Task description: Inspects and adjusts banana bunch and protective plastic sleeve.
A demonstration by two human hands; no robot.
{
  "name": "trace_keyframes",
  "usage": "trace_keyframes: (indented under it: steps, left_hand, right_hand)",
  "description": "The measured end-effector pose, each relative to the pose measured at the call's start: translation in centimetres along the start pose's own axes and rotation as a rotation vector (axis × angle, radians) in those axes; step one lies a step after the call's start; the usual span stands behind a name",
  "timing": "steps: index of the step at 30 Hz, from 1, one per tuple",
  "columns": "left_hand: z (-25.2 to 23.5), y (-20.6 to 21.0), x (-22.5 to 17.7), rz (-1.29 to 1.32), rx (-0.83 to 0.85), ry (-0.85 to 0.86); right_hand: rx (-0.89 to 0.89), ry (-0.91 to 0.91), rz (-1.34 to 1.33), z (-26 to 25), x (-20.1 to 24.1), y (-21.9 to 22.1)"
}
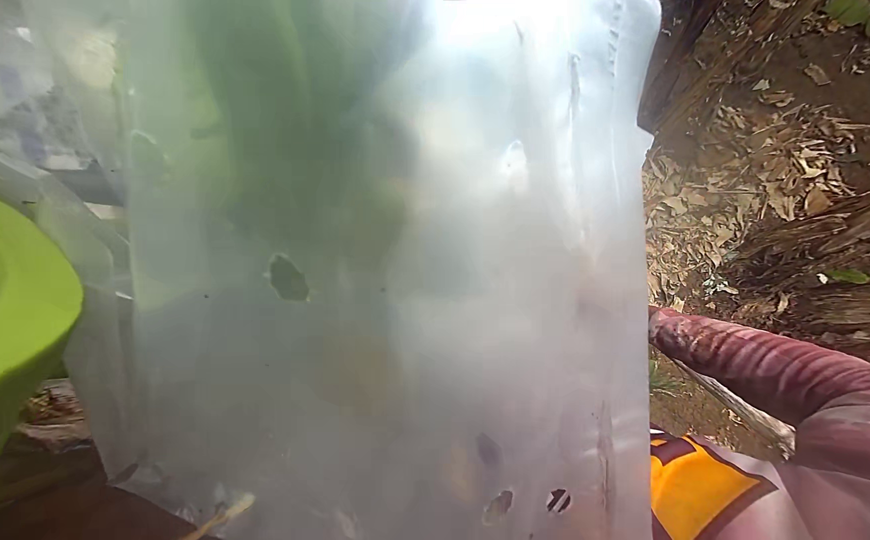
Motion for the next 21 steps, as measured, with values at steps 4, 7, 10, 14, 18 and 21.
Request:
trace_keyframes:
  steps: [4, 7, 10, 14, 18, 21]
  left_hand:
    - [0.2, 0.1, 0.0, 0.005, -0.082, -0.017]
    - [0.3, 0.3, 0.3, 0.014, -0.074, 0.013]
    - [0.1, 1.4, 0.8, -0.014, -0.047, -0.01]
    - [-0.2, 1.6, 0.7, 0.003, -0.102, 0.03]
    - [-0.4, 1.9, 0.7, -0.004, -0.081, 0.05]
    - [-0.5, 1.5, 0.4, 0.021, -0.084, 0.041]
  right_hand:
    - [0.398, 0.591, -0.336, -2.2, 4.3, -6.3]
    - [0.313, 0.487, -0.189, -2.7, -0.7, -2.0]
    - [0.257, 0.411, -0.03, -3.5, -3.6, 0.1]
    - [0.203, 0.403, -0.083, -4.2, -2.3, -1.7]
    - [0.131, 0.39, -0.277, -4.5, -3.7, -1.0]
    - [0.09, 0.391, -0.496, -4.0, -2.7, -2.3]
Point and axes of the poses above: each hand's wrist, its own z-axis away from the middle knuckle, its own y-axis out of the palm, x = y × z, the point moved 4 cm from there along -z, towards the middle knuckle, and after that the axes turned 15 degrees about -y, right-handed, at the moved point
